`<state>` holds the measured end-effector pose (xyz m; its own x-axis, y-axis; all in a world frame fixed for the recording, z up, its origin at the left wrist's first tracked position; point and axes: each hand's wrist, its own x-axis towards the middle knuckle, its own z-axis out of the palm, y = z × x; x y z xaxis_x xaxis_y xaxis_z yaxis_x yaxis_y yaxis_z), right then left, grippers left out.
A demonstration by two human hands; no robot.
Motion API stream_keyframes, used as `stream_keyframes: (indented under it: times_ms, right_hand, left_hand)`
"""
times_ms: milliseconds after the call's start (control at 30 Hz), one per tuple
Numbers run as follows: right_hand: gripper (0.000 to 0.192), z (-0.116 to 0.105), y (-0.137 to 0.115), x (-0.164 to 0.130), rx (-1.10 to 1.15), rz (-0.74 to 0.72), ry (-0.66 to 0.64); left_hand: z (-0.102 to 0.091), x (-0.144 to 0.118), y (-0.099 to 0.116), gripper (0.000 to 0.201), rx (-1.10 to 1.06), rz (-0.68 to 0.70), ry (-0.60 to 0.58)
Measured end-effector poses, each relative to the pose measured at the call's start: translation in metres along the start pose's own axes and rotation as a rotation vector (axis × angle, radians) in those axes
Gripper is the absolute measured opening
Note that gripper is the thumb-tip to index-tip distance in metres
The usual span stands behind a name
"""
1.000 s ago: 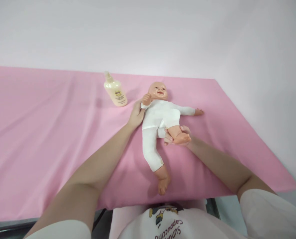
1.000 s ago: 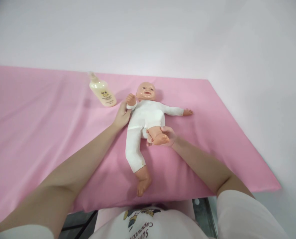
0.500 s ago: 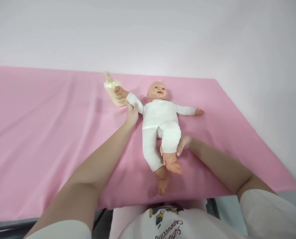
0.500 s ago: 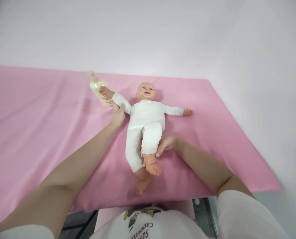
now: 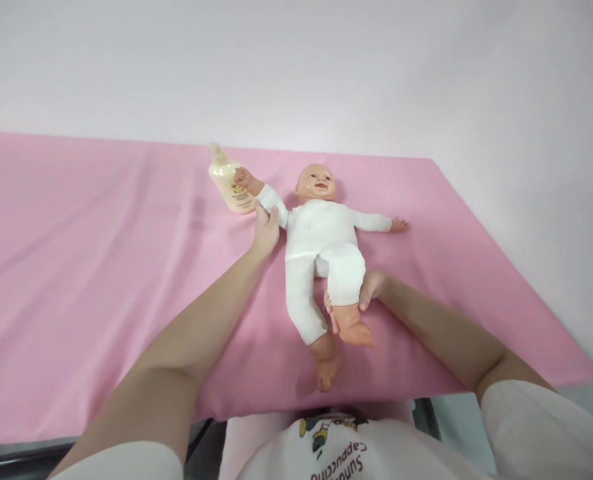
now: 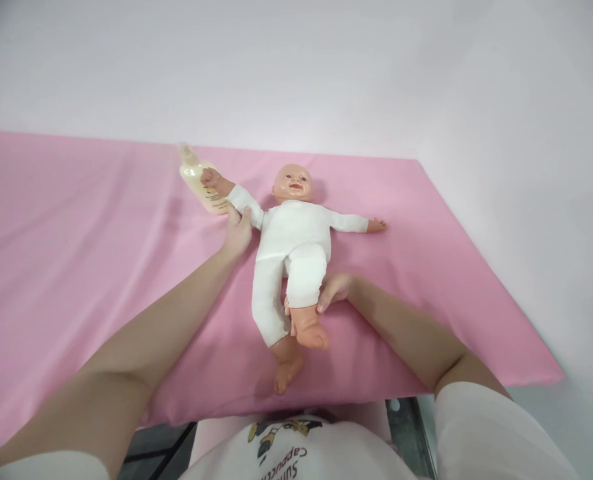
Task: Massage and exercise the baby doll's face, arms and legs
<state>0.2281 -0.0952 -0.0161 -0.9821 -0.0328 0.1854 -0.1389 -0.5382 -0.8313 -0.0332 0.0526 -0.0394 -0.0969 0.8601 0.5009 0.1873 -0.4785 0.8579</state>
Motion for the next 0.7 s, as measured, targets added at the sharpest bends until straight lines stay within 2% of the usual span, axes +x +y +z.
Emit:
stream_keyframes:
  times_ms: [167, 267, 367, 533, 633, 700]
  right_hand:
    - [0.060, -0.004, 0.006, 0.002, 0.089, -0.300, -0.047]
    - [0.057, -0.005, 0.003, 0.001, 0.164, -0.367, 0.012]
    - [0.051, -0.004, -0.004, -0.001, 0.168, -0.412, 0.177]
    - [0.049, -0.003, -0.010, -0.002, 0.189, -0.455, 0.547]
    - [0.045, -0.003, -0.010, -0.001, 0.207, -0.456, 0.677]
    - [0.046, -0.003, -0.011, 0.000, 0.209, -0.454, 0.706]
  left_hand:
    - [0.003, -0.006, 0.013, 0.056, 0.144, 0.181, -0.131]
    - [0.004, -0.007, 0.024, 0.055, 0.236, 0.348, -0.230]
    - [0.003, -0.007, 0.032, 0.047, 0.296, 0.427, -0.322]
    - [0.001, -0.005, 0.032, 0.039, 0.369, 0.423, -0.372]
    - [0.001, -0.005, 0.030, 0.039, 0.389, 0.417, -0.376]
    - [0.001, -0.005, 0.030, 0.039, 0.394, 0.415, -0.377]
